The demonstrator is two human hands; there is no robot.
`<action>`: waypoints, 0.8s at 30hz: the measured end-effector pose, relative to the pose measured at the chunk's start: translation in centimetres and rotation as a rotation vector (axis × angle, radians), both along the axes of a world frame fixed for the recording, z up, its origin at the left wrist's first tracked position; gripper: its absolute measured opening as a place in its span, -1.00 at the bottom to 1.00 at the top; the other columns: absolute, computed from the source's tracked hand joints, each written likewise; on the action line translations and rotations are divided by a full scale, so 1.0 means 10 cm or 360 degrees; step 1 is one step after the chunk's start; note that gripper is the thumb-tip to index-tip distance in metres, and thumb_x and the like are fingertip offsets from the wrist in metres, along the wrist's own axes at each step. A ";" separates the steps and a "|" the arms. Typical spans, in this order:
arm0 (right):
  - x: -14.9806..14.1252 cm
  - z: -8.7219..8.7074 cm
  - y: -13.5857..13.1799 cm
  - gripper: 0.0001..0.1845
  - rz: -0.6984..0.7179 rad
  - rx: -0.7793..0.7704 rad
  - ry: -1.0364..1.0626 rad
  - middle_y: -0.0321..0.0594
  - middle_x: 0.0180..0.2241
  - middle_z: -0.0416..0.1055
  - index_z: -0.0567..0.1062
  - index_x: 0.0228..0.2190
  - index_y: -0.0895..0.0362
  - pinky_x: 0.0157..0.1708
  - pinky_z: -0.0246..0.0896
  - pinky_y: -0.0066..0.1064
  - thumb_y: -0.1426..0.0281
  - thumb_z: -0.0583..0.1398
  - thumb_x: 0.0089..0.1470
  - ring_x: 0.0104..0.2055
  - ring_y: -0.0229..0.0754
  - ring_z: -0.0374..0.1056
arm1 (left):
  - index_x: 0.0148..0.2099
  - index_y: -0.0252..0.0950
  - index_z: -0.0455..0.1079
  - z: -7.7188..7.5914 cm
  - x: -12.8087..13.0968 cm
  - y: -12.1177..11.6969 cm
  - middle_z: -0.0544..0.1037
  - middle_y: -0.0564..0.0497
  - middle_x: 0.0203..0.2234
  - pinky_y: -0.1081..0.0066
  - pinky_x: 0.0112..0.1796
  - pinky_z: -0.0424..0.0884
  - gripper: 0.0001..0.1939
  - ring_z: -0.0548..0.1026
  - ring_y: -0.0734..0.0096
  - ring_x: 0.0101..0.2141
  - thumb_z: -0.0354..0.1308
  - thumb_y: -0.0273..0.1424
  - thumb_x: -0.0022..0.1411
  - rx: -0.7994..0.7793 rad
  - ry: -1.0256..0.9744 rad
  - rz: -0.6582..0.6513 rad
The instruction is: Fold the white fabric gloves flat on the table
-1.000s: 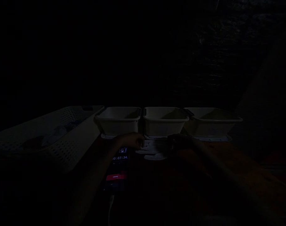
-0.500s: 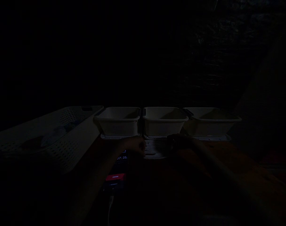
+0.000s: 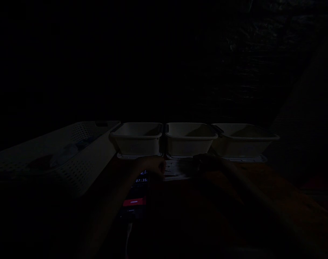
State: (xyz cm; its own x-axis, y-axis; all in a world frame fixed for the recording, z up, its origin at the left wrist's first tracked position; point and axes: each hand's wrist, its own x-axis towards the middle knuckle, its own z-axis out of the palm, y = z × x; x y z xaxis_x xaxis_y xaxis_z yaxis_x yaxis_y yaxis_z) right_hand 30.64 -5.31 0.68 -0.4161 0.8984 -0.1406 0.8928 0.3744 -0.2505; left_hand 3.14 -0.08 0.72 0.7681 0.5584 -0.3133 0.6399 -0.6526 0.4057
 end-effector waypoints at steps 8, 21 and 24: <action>-0.06 0.05 -0.05 -0.64 -0.0038 0.0016 -0.0025 -0.14 -0.23 0.44 0.47 -0.28 0.16 -0.30 0.23 -0.40 0.39 0.28 -0.24 -0.25 -0.13 0.36 | -0.29 -0.33 0.37 -0.07 -0.07 0.11 0.46 0.03 -0.41 0.55 -0.47 0.19 -0.68 0.37 0.48 -0.41 0.26 -0.26 -0.10 0.0063 -0.0062 0.0039; -0.33 -0.04 -0.09 -0.80 0.0171 0.0528 0.0283 -0.19 -0.27 0.41 0.43 -0.32 0.14 -0.30 0.14 -0.46 0.37 0.16 -0.08 -0.26 -0.22 0.31 | -0.08 -0.25 0.32 0.03 -0.04 0.00 0.37 -0.04 -0.10 0.46 -0.18 0.24 -0.48 0.33 0.36 -0.14 0.29 -0.28 -0.14 0.0259 -0.0303 -0.0041; -0.44 -0.04 -0.14 -0.79 0.0240 0.0464 0.0233 -0.15 -0.23 0.41 0.44 -0.31 0.16 -0.29 0.15 -0.46 0.40 0.15 -0.08 -0.25 -0.20 0.31 | -0.07 -0.27 0.32 0.02 -0.02 0.00 0.40 -0.05 -0.11 0.46 -0.17 0.24 -0.53 0.35 0.37 -0.14 0.26 -0.28 -0.07 0.0234 -0.0327 -0.0027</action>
State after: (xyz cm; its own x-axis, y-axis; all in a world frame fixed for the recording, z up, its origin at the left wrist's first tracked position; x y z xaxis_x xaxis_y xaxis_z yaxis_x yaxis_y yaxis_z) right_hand 26.24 -6.66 0.31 -0.5440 0.8188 0.1835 0.7846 0.5739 -0.2347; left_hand 2.91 -0.06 0.90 0.8168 0.5731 -0.0662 0.5425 -0.7240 0.4261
